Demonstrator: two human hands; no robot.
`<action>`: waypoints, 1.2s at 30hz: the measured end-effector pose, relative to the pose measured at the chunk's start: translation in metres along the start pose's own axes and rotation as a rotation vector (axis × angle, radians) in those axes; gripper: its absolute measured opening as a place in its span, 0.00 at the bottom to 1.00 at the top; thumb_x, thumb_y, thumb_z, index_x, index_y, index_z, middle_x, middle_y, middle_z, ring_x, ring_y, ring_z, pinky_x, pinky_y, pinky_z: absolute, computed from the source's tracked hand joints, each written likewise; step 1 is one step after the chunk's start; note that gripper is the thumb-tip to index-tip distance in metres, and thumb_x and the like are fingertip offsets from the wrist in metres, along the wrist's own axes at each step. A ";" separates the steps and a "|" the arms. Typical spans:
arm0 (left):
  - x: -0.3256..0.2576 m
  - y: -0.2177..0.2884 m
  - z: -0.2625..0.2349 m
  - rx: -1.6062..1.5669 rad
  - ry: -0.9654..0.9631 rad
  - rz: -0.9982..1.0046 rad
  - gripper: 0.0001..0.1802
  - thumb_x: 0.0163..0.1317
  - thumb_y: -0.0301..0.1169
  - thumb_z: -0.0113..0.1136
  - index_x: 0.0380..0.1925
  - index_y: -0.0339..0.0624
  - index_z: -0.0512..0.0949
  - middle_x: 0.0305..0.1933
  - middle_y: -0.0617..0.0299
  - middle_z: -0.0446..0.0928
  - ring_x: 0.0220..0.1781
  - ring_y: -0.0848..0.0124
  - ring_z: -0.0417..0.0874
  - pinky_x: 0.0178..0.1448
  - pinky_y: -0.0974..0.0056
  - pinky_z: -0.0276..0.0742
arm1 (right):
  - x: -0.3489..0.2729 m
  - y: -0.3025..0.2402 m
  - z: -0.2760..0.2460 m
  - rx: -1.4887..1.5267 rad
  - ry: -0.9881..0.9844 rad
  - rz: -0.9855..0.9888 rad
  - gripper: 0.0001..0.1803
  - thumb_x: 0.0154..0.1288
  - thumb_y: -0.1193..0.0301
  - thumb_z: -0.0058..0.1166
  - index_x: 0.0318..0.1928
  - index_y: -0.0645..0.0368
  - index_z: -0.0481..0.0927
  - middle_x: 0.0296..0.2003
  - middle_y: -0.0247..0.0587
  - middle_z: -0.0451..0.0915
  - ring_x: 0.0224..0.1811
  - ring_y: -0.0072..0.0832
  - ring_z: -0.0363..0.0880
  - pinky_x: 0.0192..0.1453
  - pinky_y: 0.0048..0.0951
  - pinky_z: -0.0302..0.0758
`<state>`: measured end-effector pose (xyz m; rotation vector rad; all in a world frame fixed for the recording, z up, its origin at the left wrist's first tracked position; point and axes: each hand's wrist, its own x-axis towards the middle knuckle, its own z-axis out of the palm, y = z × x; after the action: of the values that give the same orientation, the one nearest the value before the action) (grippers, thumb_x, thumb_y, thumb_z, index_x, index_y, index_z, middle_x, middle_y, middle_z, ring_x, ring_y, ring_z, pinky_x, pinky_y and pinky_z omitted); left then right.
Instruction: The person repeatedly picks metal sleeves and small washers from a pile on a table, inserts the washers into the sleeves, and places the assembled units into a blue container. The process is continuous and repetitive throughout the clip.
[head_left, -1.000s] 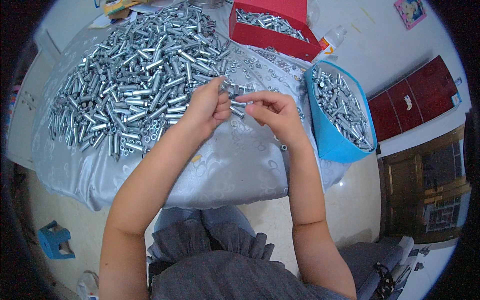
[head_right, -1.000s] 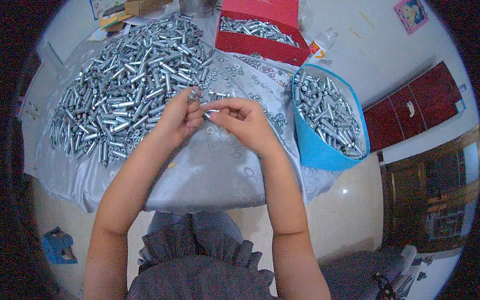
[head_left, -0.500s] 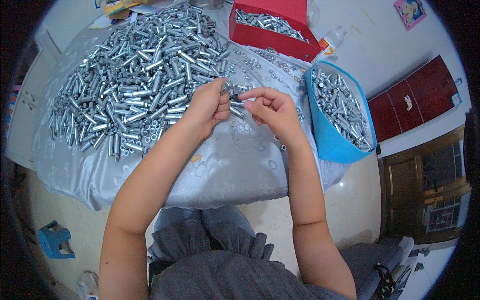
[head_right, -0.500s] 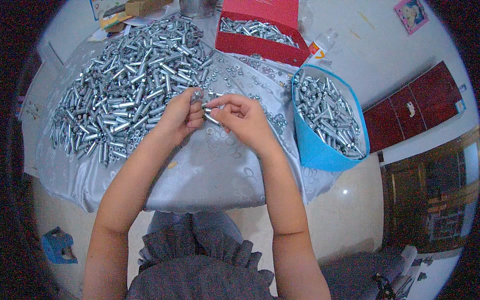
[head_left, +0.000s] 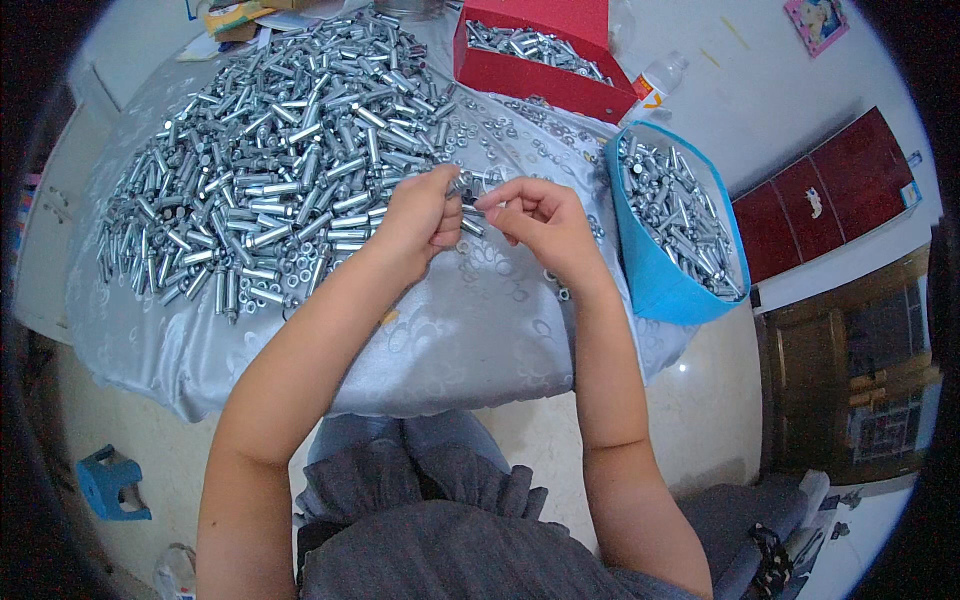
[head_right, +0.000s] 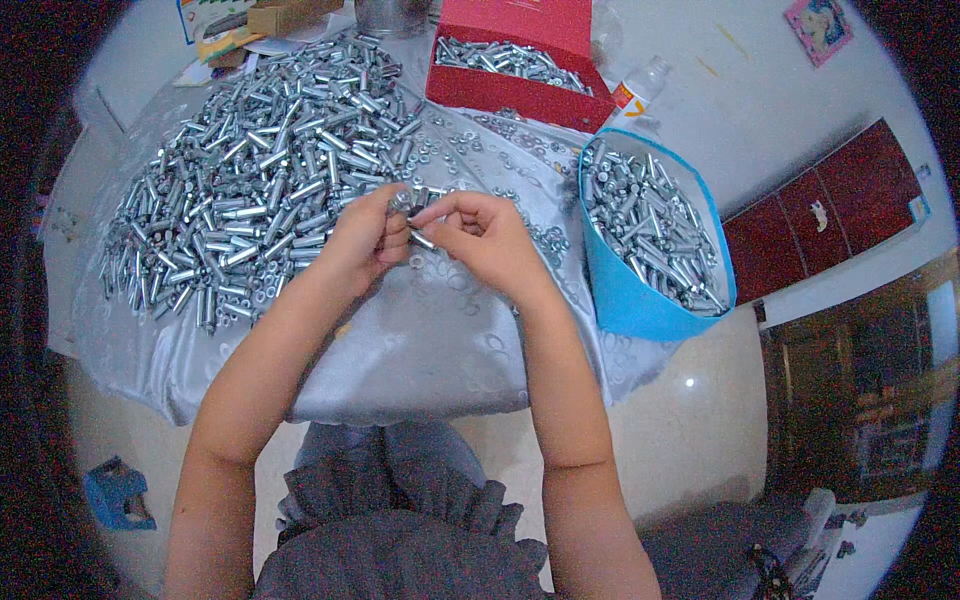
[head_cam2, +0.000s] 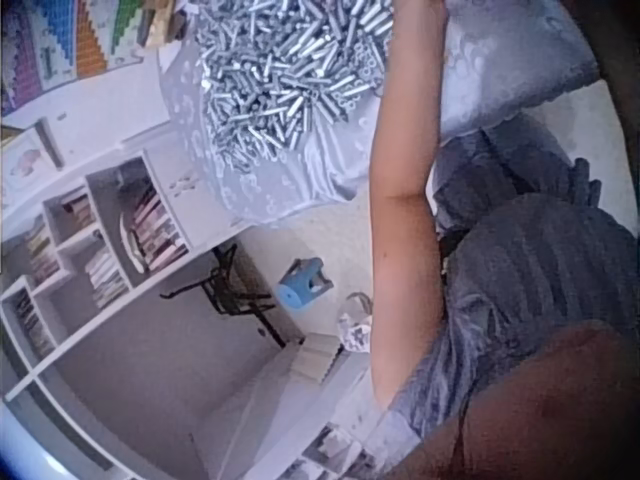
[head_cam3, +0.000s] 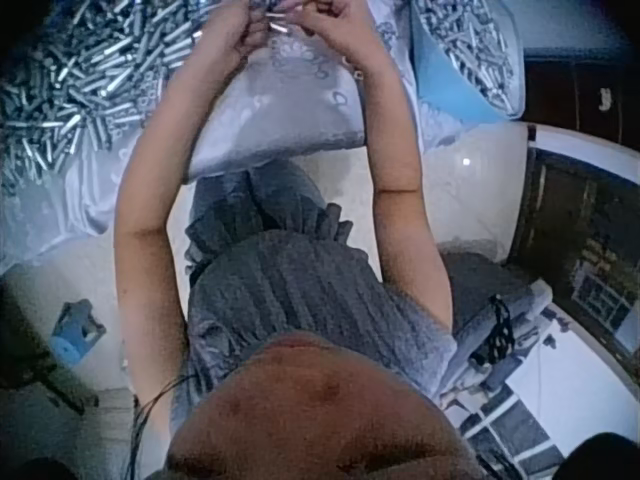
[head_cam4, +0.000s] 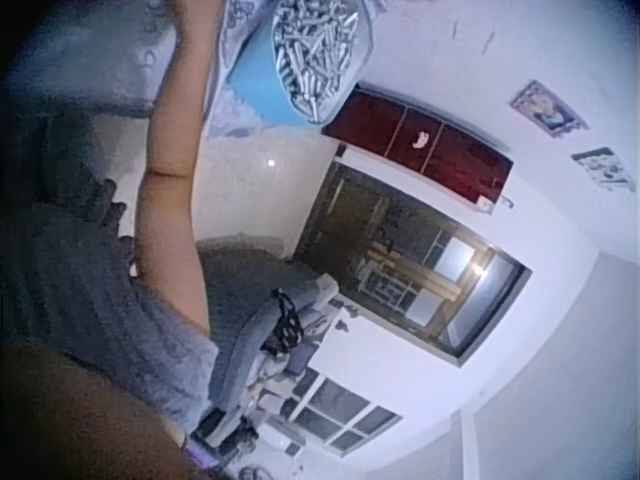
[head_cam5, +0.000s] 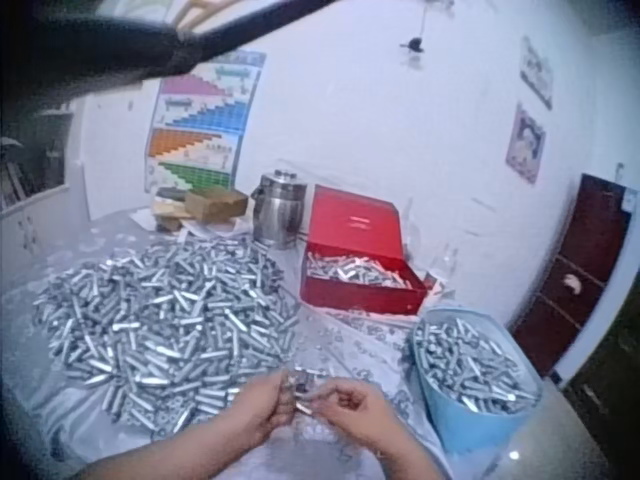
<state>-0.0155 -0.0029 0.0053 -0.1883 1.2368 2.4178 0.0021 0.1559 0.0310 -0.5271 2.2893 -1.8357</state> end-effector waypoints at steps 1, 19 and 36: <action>0.000 0.002 0.000 -0.005 0.015 0.000 0.12 0.60 0.35 0.42 0.19 0.46 0.61 0.11 0.73 0.52 0.10 0.81 0.49 0.13 0.72 0.43 | 0.000 0.000 0.002 0.028 0.015 -0.025 0.22 0.51 0.79 0.54 0.50 0.61 0.71 0.18 0.22 0.67 0.20 0.09 0.62 0.24 0.12 0.59; -0.008 -0.006 0.008 0.203 -0.063 -0.039 0.09 0.58 0.38 0.44 0.24 0.47 0.68 0.12 0.74 0.56 0.12 0.83 0.53 0.15 0.74 0.45 | 0.000 0.003 0.008 0.005 0.049 -0.126 0.07 0.54 0.74 0.56 0.34 0.61 0.75 0.19 0.22 0.68 0.21 0.09 0.62 0.25 0.13 0.59; -0.025 -0.012 0.019 0.628 -0.161 0.695 0.10 0.58 0.27 0.49 0.39 0.36 0.63 0.29 0.51 0.76 0.31 0.69 0.79 0.34 0.68 0.73 | 0.006 0.011 0.005 0.007 0.214 0.114 0.24 0.63 0.57 0.42 0.17 0.61 0.73 0.12 0.28 0.66 0.15 0.15 0.61 0.20 0.20 0.57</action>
<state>0.0138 0.0108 0.0156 0.7102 2.1575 2.3147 -0.0040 0.1517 0.0194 -0.2011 2.3878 -1.9270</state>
